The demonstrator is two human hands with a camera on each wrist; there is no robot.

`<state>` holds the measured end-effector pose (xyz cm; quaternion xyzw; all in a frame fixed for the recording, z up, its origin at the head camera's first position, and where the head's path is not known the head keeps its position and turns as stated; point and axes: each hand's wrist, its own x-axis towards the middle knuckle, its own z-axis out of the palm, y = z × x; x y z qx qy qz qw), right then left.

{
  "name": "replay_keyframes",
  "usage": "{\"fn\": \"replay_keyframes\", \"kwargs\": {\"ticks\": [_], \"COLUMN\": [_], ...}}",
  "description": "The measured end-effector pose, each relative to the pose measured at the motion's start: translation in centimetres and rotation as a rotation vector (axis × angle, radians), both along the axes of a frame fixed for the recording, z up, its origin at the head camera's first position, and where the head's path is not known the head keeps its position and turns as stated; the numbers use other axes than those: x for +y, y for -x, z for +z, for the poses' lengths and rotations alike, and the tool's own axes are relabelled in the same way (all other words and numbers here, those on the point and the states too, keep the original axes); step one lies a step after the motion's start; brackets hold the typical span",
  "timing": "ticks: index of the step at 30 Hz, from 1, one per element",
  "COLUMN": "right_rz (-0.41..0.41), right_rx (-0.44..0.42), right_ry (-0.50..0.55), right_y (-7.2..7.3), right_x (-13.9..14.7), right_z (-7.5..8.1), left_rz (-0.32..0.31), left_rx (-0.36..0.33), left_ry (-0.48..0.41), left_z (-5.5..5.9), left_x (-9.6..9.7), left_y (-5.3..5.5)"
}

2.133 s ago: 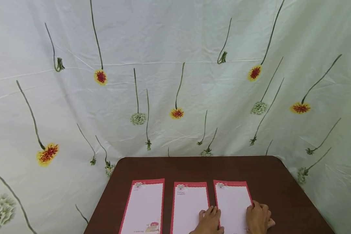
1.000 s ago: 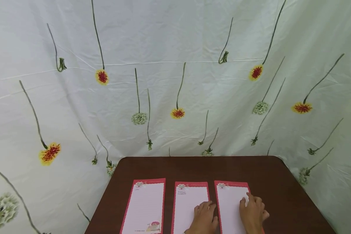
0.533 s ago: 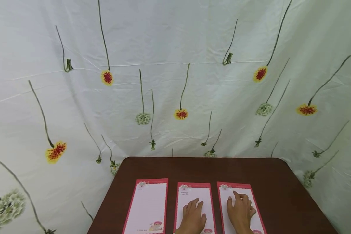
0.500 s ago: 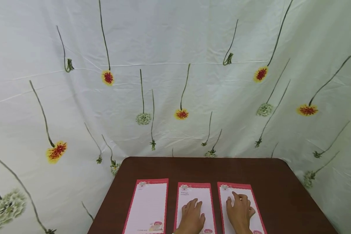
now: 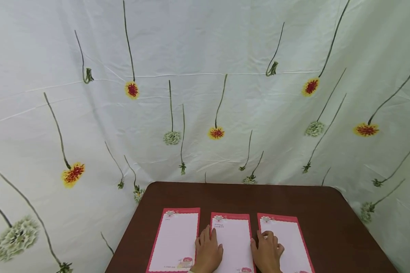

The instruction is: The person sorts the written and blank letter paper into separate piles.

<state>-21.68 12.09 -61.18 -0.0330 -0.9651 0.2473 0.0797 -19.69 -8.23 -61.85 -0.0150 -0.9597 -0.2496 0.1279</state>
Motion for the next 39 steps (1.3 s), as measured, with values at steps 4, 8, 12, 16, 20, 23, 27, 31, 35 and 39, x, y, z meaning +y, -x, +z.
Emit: {"fn": "replay_keyframes", "kwargs": {"ticks": [4, 8, 12, 16, 20, 23, 27, 31, 35, 39], "right_rz": [-0.01, -0.008, -0.009, -0.012, -0.008, -0.004, -0.003, 0.001, -0.007, -0.029], "right_rx": [-0.017, -0.012, 0.004, 0.003, 0.01, 0.014, -0.003, -0.016, -0.007, -0.002], "right_ry": [-0.017, -0.022, -0.015, -0.001, 0.013, 0.017, 0.017, 0.016, 0.021, 0.022], "right_y": [-0.1, -0.2, -0.4, -0.5, -0.6, -0.7, -0.8, -0.8, -0.8, -0.8], "right_x": [-0.7, -1.1, -1.5, -1.8, -2.0, -2.1, -2.3, -2.3, -2.3, -2.3], "right_z": [-0.1, -0.2, -0.5, -0.6, -0.5, -0.3, 0.0, 0.1, 0.2, 0.5], "left_rz": [0.035, 0.043, 0.044, 0.05, 0.056, 0.056, 0.049, 0.044, 0.048, 0.058], "left_rx": [-0.066, -0.112, -0.083, -0.061, -0.106, -0.125, -0.072, -0.055, -0.051, -0.006], "left_ry": [-0.015, -0.025, -0.035, -0.036, -0.043, -0.039, -0.033, -0.032, -0.029, -0.018], "left_z": [0.1, 0.4, -0.1, -0.3, 0.2, 0.4, 0.2, 0.2, 0.2, -0.1], "left_x": [-0.6, -0.8, -0.8, -0.9, -0.9, -0.9, -0.9, -0.9, -0.9, -0.8], "left_y": [0.0, -0.2, -0.3, -0.4, -0.6, -0.6, -0.7, -0.8, -0.8, -0.8]}}
